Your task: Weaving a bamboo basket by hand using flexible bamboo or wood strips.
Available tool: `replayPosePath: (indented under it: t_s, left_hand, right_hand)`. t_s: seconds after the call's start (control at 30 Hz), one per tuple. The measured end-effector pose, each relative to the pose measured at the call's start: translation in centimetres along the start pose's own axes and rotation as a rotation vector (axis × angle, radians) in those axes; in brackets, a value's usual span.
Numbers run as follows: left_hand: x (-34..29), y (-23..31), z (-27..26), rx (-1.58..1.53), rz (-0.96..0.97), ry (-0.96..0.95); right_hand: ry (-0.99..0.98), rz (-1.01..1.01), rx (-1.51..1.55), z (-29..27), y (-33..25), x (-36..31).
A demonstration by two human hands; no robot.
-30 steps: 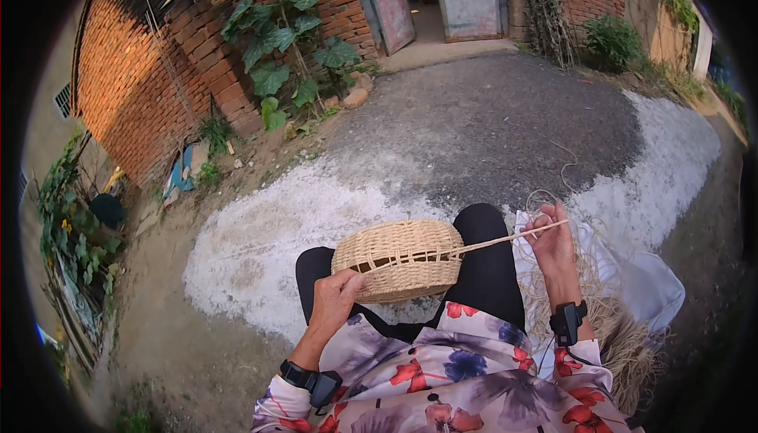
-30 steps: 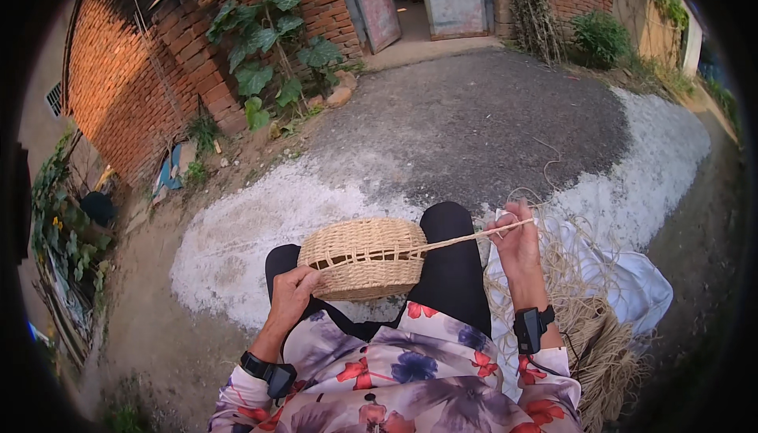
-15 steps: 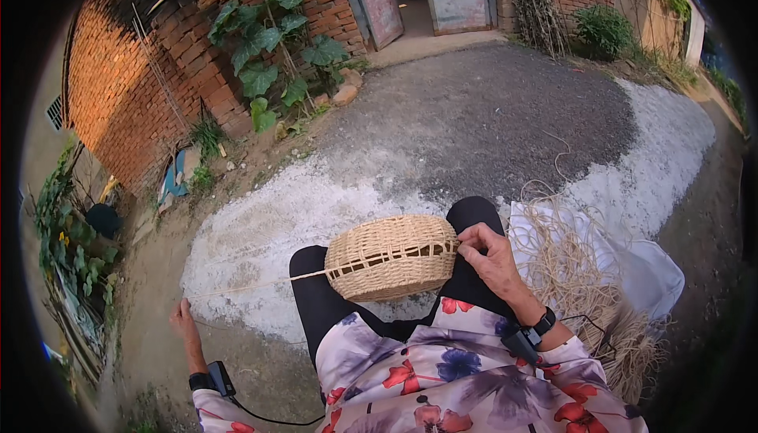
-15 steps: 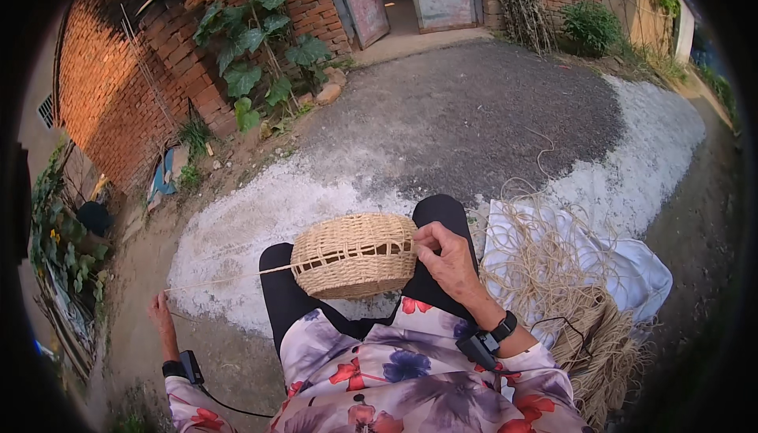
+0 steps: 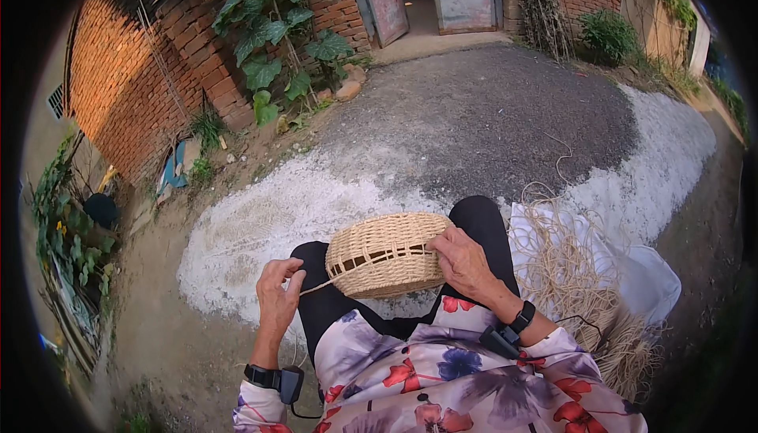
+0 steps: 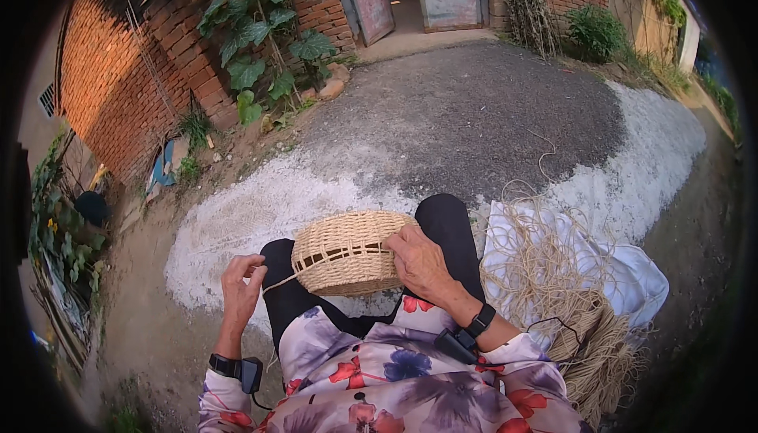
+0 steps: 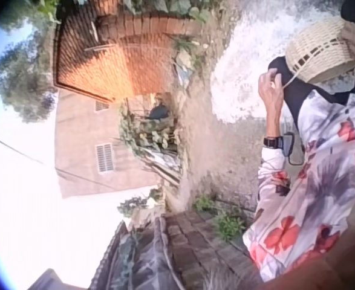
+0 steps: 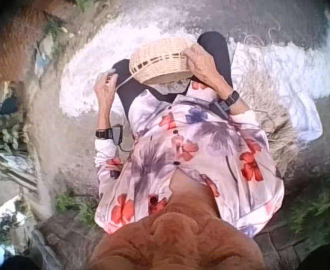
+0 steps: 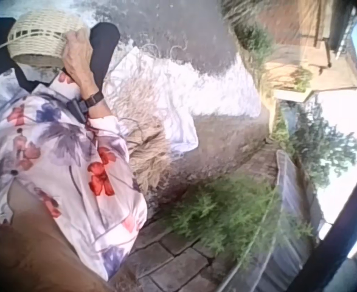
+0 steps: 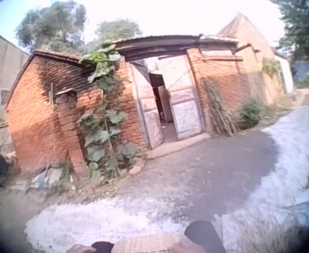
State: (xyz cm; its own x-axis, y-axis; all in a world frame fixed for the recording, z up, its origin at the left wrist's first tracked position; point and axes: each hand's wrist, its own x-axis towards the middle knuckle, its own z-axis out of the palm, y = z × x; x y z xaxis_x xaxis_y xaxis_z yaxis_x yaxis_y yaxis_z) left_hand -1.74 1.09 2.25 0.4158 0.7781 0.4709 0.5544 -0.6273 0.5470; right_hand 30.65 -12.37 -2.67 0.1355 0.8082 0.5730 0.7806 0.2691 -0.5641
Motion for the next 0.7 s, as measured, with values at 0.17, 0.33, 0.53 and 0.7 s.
replayPosePath:
  t_s: [0.17, 0.33, 0.53, 0.7]
  left_hand:
    - [1.8, 9.3, 7.3, 0.032, 0.439, -0.130]
    - [1.7, 9.7, 9.0, 0.171, 0.413, -0.194]
    - [1.1, 9.9, 8.8, 0.011, 0.310, -0.211]
    - [0.6, 9.4, 8.8, -0.057, 0.100, -0.191]
  right_hand:
    - [-0.005, -0.002, 0.035, 0.4, -1.7, 1.0]
    - [-0.063, -0.017, -0.122, 0.9, -2.3, 1.3]
    - [-0.096, -0.034, -0.067, 0.4, -2.0, 1.0]
    - [-0.080, -0.036, -0.032, 0.7, -2.8, 1.5]
